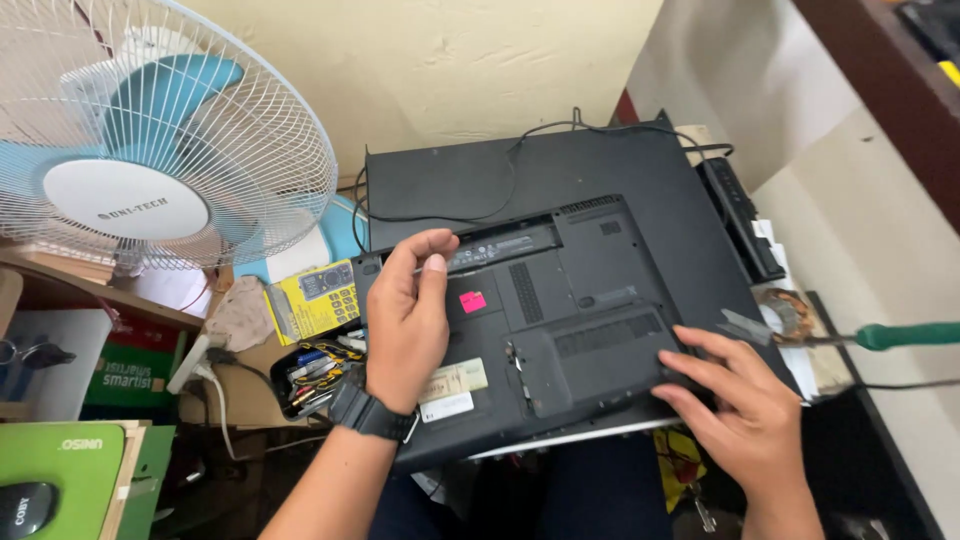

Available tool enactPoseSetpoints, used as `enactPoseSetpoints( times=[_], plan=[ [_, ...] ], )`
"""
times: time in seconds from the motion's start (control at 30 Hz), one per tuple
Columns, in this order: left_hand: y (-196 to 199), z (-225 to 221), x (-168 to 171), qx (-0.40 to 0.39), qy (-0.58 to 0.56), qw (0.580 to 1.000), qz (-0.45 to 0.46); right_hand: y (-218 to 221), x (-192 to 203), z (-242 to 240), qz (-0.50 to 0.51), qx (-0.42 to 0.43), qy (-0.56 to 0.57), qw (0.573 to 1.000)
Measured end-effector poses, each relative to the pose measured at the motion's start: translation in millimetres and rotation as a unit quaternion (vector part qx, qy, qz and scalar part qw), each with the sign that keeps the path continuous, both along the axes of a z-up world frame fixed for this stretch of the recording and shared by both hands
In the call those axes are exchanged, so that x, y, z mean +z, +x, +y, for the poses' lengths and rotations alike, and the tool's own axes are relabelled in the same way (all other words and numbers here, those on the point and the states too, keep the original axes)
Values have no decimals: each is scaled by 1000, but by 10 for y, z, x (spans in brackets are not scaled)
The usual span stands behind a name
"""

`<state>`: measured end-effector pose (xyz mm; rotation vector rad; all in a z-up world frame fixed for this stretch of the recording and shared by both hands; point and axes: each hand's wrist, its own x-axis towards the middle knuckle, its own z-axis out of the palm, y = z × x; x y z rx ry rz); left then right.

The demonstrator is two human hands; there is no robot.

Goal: The person is disassembling a laptop to remove and inspect internal components, specifically the battery and the hard drive.

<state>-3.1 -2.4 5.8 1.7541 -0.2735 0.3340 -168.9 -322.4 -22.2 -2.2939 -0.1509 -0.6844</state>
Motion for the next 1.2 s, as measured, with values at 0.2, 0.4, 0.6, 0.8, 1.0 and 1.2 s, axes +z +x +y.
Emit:
enactPoseSetpoints(
  times=[0.2,0.4,0.6,0.8,1.0,1.2],
  plan=[
    [-8,6,5,12,-27,1000,-4,30,8,65,25,-38,-19,999],
    [0,29,-43,11,-84,996,3,43,-15,135,19,-58,-26,998],
    [2,39,9,21,-30,999,-26,-26,55,159,58,-74,-44,995],
    [-16,37,31,17,-7,998,-64,-50,112,277,5,-66,-60,996],
    [-45,48,53,-15,36,992,-118,-73,15,191,-32,-29,-88,995],
    [-569,139,317,-228,246,930,-151,-98,93,187,8,-37,-47,998]
  ],
)
